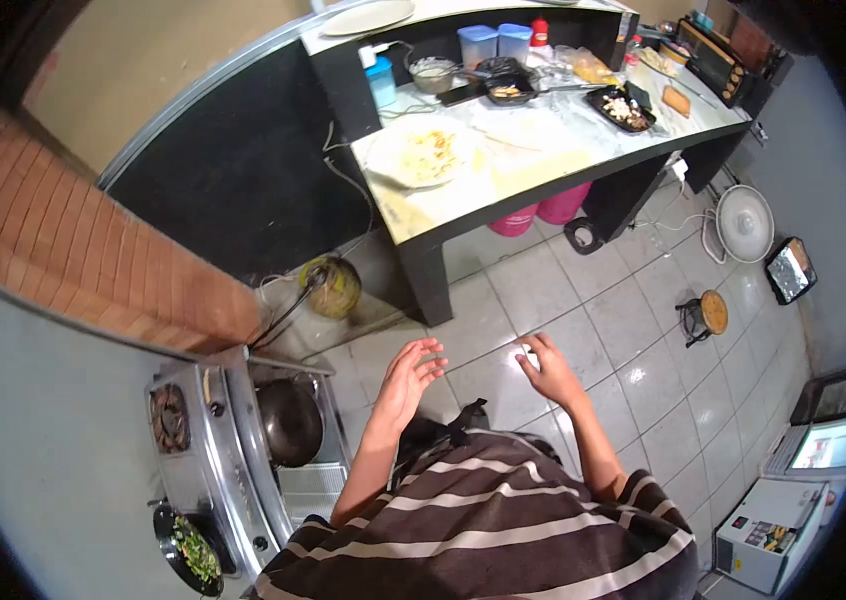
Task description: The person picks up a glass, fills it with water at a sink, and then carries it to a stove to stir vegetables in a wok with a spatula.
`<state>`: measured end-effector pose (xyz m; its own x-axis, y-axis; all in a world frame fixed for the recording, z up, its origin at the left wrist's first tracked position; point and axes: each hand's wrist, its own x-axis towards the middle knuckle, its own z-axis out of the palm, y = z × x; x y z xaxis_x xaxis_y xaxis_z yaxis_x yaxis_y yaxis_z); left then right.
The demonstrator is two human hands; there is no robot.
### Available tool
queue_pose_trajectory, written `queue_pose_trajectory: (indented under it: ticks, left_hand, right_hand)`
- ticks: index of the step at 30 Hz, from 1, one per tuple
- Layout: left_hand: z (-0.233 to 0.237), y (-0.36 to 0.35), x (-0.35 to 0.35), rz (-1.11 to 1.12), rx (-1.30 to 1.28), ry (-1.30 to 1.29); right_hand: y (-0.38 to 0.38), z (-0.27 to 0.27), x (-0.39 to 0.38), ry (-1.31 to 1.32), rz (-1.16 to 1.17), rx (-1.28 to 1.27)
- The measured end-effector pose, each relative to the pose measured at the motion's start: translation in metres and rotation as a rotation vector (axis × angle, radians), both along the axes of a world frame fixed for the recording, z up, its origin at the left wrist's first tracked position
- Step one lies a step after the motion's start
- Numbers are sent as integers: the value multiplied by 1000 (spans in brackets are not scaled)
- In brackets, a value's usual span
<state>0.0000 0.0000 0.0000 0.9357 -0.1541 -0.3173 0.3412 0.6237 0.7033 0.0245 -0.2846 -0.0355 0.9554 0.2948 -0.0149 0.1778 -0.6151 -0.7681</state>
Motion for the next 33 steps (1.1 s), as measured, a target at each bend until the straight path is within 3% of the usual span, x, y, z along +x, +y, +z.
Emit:
queue_pose_trajectory:
  ticks: [2,3,5,8,13,19,21,23,27,29,31,33]
  left_hand:
    - [-4,23,2,-44,106,23]
    - [-22,-60,35,-57,-5,80]
    - [-34,-61,66,-141,53,-30]
    - [-25,-72,117,-162,132,13]
    - [-22,-101,233,-309,206,-30]
    - [7,-129,380,-445,276,-276]
    - [9,-137,413,-437,309,-291]
    - [11,-144,440,-435,355,-314]
    - [10,-163,472,-390,430,-289]
    - [2,-174,483,-299,465,-236]
    - [-6,-187,492,-221,475,-247]
    - [-5,-208,495,18,492,-14]
  right_hand:
    - [23,-11,-11,74,-63,149]
    - [-62,5,15,130,-79,38]
    - [-56,-4,40,204,-62,190]
    - [-44,2,90,190,-62,249]
    - [-62,7,202,72,-113,285]
    - [-105,31,354,24,-141,344]
    - [-126,37,409,65,-202,565]
    - [-142,59,456,53,-267,635]
    - [-200,56,576,-108,-266,698]
    - [-224,52,645,-80,-371,767]
    - [-255,13,731,-59,-422,792]
    - [-270,-22,813,-100,-582,595]
